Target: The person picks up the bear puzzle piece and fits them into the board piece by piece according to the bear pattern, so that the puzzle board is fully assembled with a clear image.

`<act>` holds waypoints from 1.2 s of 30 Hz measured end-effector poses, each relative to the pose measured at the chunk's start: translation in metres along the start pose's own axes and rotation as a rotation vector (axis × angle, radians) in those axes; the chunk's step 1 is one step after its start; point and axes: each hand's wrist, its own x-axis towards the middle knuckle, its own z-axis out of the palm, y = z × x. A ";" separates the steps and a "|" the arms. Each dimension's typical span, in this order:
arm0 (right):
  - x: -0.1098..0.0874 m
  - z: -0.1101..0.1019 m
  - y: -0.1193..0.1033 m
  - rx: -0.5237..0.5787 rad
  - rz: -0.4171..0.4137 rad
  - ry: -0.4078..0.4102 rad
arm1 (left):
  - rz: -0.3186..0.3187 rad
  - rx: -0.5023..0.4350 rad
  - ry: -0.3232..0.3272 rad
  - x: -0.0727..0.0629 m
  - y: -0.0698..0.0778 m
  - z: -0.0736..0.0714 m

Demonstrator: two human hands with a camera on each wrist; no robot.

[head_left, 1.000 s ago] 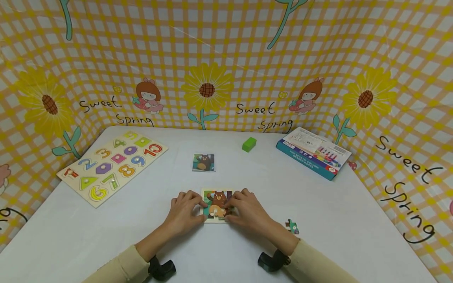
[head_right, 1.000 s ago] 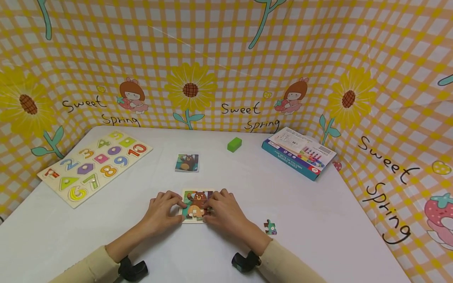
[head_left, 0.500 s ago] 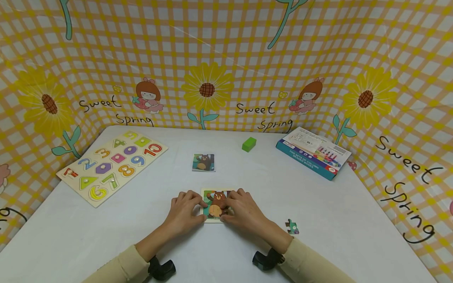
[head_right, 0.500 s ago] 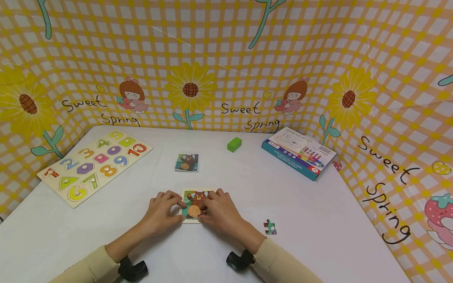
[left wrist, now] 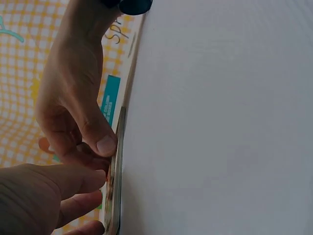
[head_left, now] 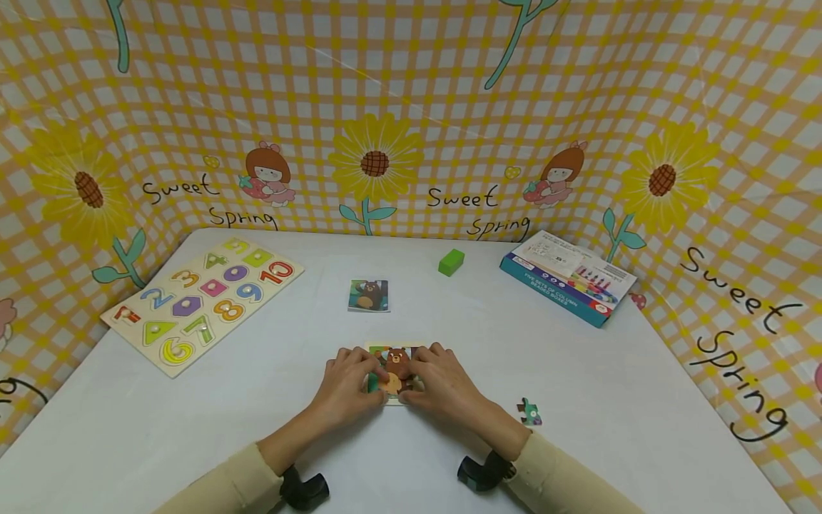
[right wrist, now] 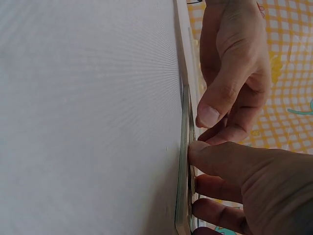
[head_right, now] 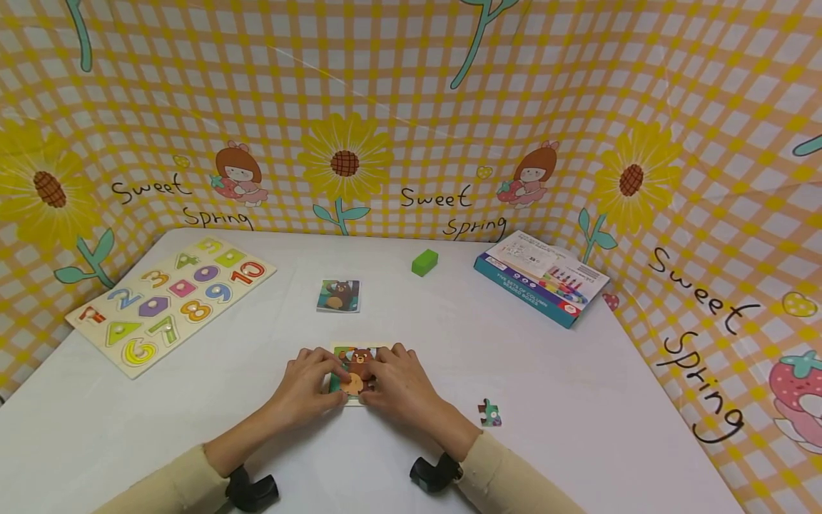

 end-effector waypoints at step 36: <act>-0.005 0.000 0.004 0.028 0.009 0.026 | -0.036 0.071 -0.021 0.002 0.006 0.004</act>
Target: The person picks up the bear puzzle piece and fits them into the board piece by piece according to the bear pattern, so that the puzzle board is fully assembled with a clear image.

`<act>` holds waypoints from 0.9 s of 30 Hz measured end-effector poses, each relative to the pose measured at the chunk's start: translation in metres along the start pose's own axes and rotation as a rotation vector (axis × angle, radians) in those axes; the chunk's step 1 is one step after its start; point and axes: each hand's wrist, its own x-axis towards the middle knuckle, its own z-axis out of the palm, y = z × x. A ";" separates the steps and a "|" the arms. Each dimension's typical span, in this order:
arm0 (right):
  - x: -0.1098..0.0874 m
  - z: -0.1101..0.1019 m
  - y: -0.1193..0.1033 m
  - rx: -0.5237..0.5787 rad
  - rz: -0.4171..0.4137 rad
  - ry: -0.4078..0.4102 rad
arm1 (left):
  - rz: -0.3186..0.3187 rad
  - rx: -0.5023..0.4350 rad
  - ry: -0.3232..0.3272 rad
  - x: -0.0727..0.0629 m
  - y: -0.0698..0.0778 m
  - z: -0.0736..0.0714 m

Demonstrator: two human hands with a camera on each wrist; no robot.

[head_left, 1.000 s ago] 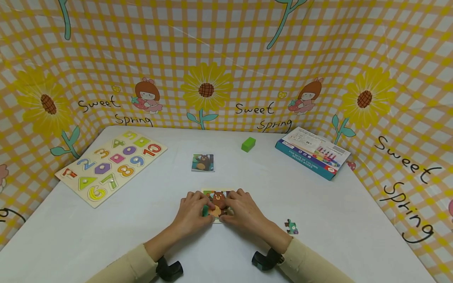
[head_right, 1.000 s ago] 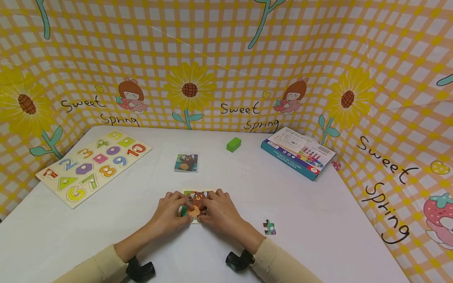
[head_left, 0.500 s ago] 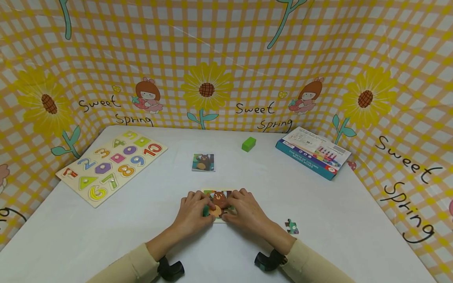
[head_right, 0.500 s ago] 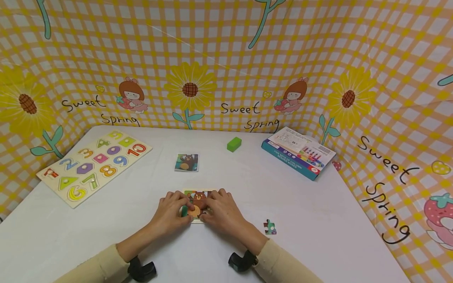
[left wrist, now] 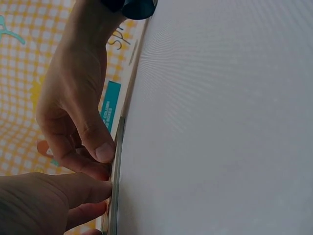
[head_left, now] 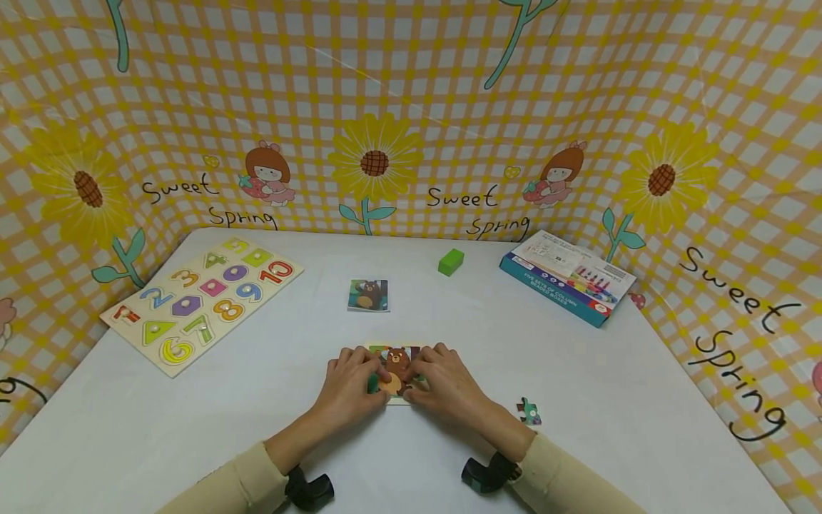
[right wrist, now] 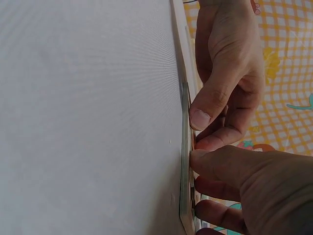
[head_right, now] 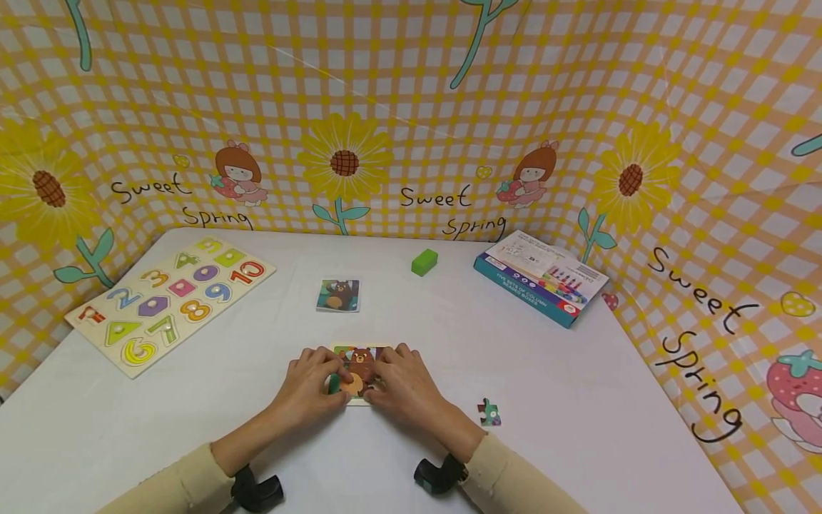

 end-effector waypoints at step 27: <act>-0.021 -0.022 0.019 0.053 0.062 0.031 | -0.019 -0.061 0.006 0.001 -0.003 0.003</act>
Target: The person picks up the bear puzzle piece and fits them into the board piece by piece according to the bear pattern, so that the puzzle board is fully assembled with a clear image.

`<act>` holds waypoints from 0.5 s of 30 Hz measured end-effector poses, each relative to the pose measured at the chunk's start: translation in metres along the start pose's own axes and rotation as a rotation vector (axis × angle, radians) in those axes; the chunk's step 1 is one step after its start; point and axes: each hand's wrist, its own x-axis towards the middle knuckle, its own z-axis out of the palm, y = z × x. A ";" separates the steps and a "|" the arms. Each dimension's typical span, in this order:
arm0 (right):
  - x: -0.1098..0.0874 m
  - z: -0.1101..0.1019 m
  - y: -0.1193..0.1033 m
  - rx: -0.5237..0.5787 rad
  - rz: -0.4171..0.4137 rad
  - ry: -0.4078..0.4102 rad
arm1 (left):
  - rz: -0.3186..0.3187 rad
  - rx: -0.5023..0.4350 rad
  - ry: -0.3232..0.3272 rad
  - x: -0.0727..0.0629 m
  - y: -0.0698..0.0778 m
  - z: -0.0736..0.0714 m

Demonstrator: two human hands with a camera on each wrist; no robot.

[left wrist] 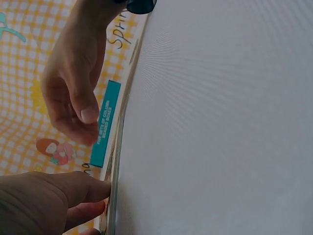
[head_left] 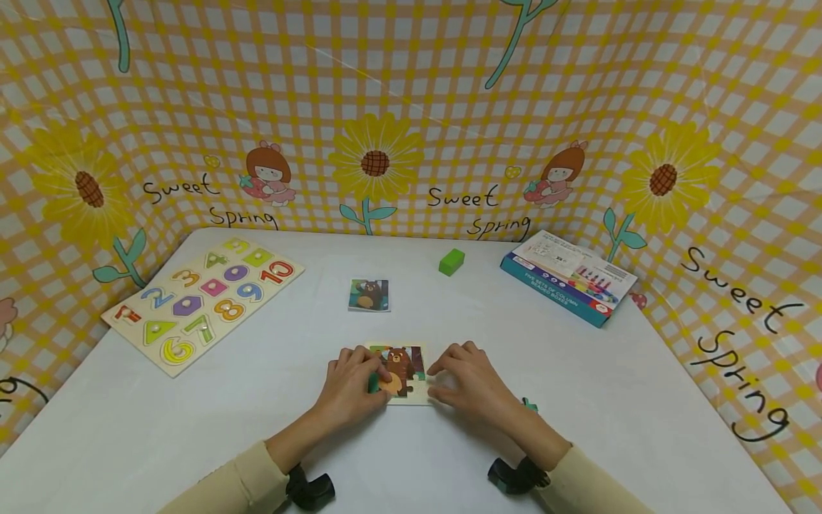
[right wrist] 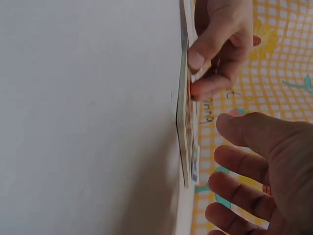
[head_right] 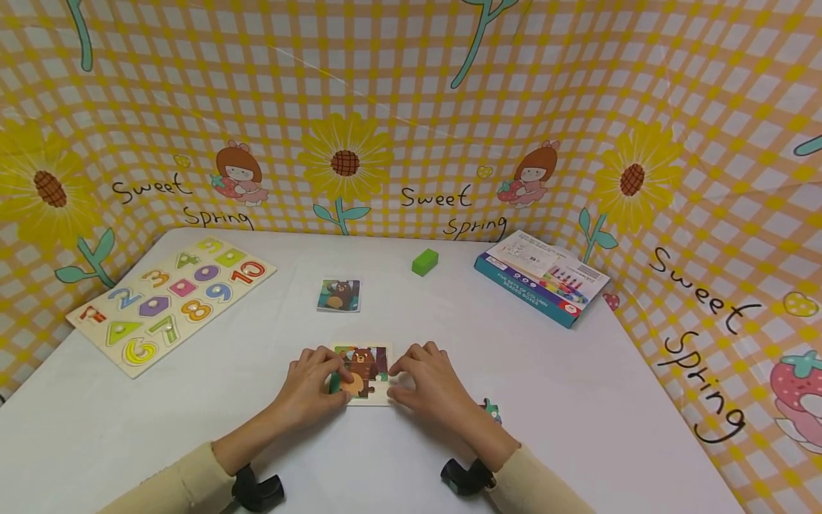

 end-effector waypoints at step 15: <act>-0.058 -0.038 0.044 0.049 0.135 -0.018 | 0.002 -0.001 -0.001 0.000 -0.001 0.000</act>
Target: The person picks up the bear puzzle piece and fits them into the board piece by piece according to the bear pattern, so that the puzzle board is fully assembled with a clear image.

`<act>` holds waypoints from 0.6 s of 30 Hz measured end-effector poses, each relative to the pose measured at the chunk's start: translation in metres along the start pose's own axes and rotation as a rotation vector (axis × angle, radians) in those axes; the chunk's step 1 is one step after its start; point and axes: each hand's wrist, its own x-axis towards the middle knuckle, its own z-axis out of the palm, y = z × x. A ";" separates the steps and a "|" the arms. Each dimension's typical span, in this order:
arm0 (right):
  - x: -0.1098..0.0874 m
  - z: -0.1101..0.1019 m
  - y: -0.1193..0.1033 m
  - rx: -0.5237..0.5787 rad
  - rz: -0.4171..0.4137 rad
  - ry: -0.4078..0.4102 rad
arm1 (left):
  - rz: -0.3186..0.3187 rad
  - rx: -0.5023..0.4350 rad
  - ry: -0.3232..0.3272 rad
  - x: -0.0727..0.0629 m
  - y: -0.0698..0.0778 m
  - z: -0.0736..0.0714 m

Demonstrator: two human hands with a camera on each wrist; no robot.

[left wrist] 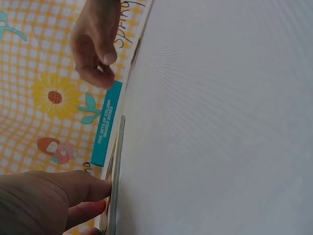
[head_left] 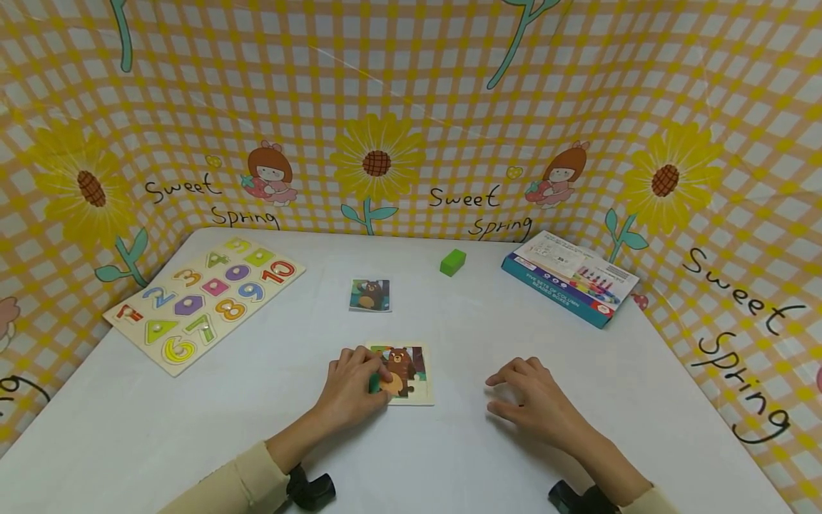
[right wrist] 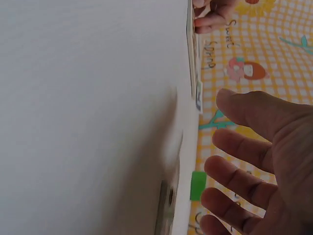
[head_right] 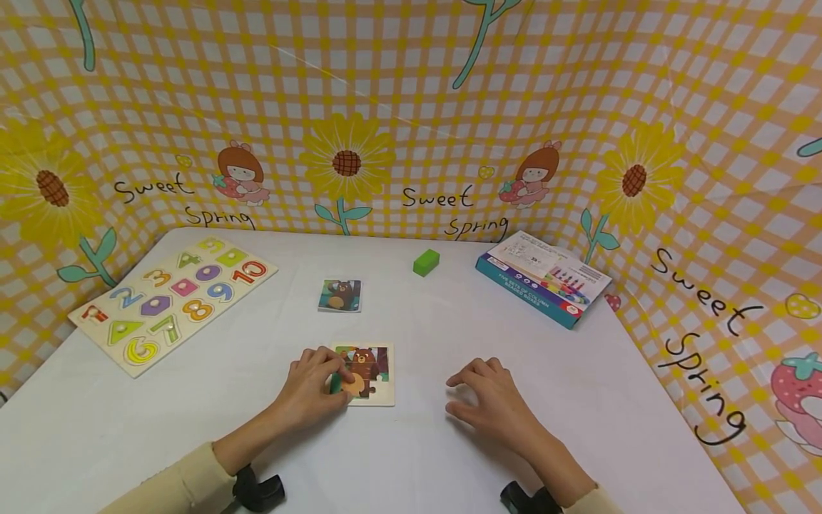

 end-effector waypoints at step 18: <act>-0.035 -0.023 0.033 -0.059 0.101 -0.086 | -0.004 -0.009 -0.012 -0.001 0.000 -0.001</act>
